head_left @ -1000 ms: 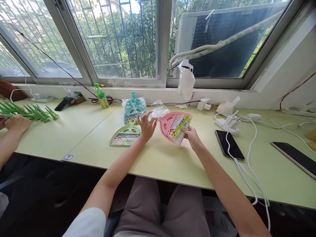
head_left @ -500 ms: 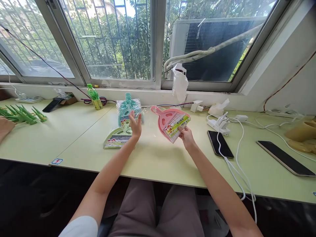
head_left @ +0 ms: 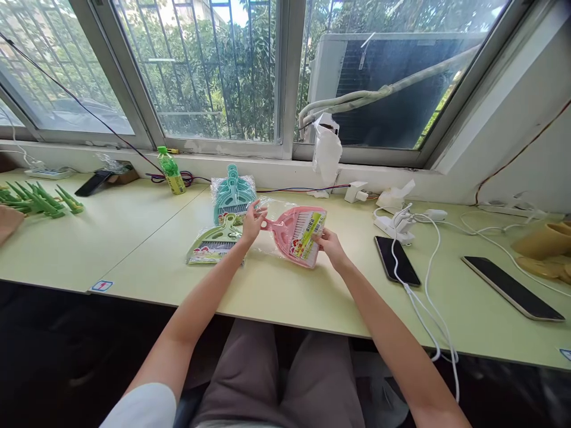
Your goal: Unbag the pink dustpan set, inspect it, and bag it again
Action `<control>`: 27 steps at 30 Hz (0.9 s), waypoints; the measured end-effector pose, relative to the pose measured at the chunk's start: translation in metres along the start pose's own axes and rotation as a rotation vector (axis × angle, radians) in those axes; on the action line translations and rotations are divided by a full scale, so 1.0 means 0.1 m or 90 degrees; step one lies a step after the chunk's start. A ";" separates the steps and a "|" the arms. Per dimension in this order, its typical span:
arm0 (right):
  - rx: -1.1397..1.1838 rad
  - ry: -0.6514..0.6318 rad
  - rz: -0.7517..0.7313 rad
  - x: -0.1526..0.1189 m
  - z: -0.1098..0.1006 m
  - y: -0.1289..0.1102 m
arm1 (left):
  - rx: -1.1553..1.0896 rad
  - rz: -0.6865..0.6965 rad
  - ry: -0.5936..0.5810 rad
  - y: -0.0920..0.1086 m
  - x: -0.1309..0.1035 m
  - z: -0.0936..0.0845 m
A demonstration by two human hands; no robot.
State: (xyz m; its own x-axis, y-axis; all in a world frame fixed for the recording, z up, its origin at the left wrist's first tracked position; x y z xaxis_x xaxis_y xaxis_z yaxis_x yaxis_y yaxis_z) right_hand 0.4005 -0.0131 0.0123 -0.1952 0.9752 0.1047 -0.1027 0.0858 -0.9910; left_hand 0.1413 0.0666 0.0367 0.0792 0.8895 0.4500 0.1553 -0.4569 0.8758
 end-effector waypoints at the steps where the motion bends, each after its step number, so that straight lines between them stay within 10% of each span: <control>1: 0.006 -0.004 0.004 0.00 0.00 0.00 | -0.011 -0.009 -0.011 -0.02 0.00 0.01; 9: 0.022 -0.017 0.020 -0.02 0.07 0.08 | -0.050 -0.033 -0.043 0.07 -0.07 0.14; 19: 0.202 0.131 -0.024 -0.01 -0.18 0.10 | -0.062 0.063 0.430 0.35 -0.32 -0.61; 22: 0.247 0.173 -0.047 -0.01 -0.26 0.11 | -0.243 -0.058 0.369 0.09 -0.23 -0.54; 27: 0.298 0.218 -0.121 -0.04 -0.32 0.07 | -0.444 -0.104 0.011 0.08 -0.16 0.21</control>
State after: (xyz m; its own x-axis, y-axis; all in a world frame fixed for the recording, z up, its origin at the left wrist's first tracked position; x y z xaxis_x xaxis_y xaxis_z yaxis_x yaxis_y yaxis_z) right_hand 0.4323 -0.0102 0.0026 0.1856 0.9684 0.1665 -0.5376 0.2419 -0.8078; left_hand 0.1615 0.0484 0.0325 0.0920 0.9492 0.3008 -0.5018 -0.2168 0.8374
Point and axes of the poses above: each hand's wrist, its own x-axis towards the middle knuckle, its own z-axis out of the palm, y = z × x, the point moved 8 cm from there along x, towards the middle knuckle, and after that the axes turned 9 degrees about -y, right-handed, at the moved point
